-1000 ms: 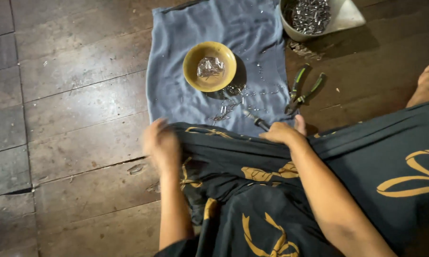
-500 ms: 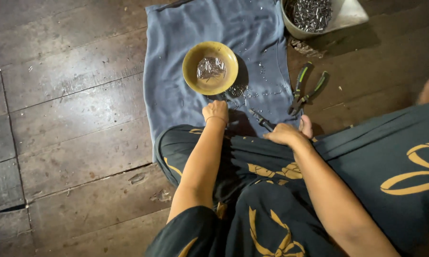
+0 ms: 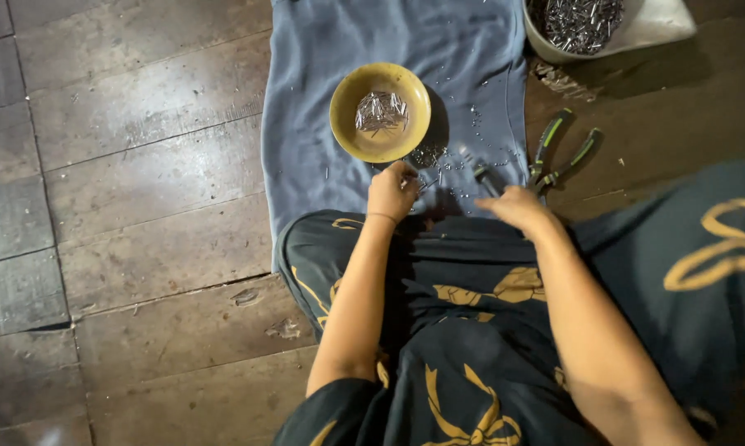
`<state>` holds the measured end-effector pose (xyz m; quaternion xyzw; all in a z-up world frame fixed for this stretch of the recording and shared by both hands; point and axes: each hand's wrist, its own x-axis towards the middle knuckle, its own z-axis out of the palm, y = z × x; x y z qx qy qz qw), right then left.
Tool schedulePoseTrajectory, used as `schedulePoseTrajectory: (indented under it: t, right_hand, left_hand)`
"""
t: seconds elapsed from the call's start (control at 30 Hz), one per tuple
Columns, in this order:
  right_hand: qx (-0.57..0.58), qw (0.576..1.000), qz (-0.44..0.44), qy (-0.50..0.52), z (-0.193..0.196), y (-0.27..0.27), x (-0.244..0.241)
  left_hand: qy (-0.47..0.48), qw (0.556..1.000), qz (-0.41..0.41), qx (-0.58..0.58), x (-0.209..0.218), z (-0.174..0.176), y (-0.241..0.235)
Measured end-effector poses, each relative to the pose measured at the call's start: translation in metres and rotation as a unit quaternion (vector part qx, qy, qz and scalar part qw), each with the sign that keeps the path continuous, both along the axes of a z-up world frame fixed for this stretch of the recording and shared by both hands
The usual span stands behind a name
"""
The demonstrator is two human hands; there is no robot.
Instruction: The person sits on the floor and uses pliers to cut small metal nails one by one. The cut pieces are placed into a yellow bowl, while the remaining nails are kept in a metal scoop. The person occasionally pauses to point or adjust the pile of nails.
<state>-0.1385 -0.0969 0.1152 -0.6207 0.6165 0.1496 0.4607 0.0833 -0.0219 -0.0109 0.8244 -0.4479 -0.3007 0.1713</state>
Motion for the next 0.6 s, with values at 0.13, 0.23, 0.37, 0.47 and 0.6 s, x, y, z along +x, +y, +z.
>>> schedulePoseTrajectory:
  t: [0.13,0.23,0.37,0.47,0.6]
  right_hand:
    - [-0.055,0.995,-0.061,-0.059,-0.018,-0.006,-0.014]
    - [-0.096,0.985,-0.089,-0.115,-0.036,-0.014,-0.012]
    - [-0.124,0.96,-0.124,-0.219,-0.027,-0.023,-0.006]
    - [-0.1,0.965,-0.118,-0.212,-0.019,-0.027,-0.008]
    - [-0.018,0.925,-0.202,-0.321,-0.017,-0.019,-0.002]
  left_hand:
    - [0.405,0.863,0.23,-0.196,-0.03,0.031,0.004]
    - [0.498,0.78,0.281,-0.254,-0.035,0.039,0.004]
    - [0.539,0.735,0.274,-0.306,-0.034,0.003,0.002]
    - [0.551,0.721,0.273,-0.319,-0.048,0.009,-0.004]
    - [0.528,0.751,0.26,-0.3,-0.066,0.018,-0.028]
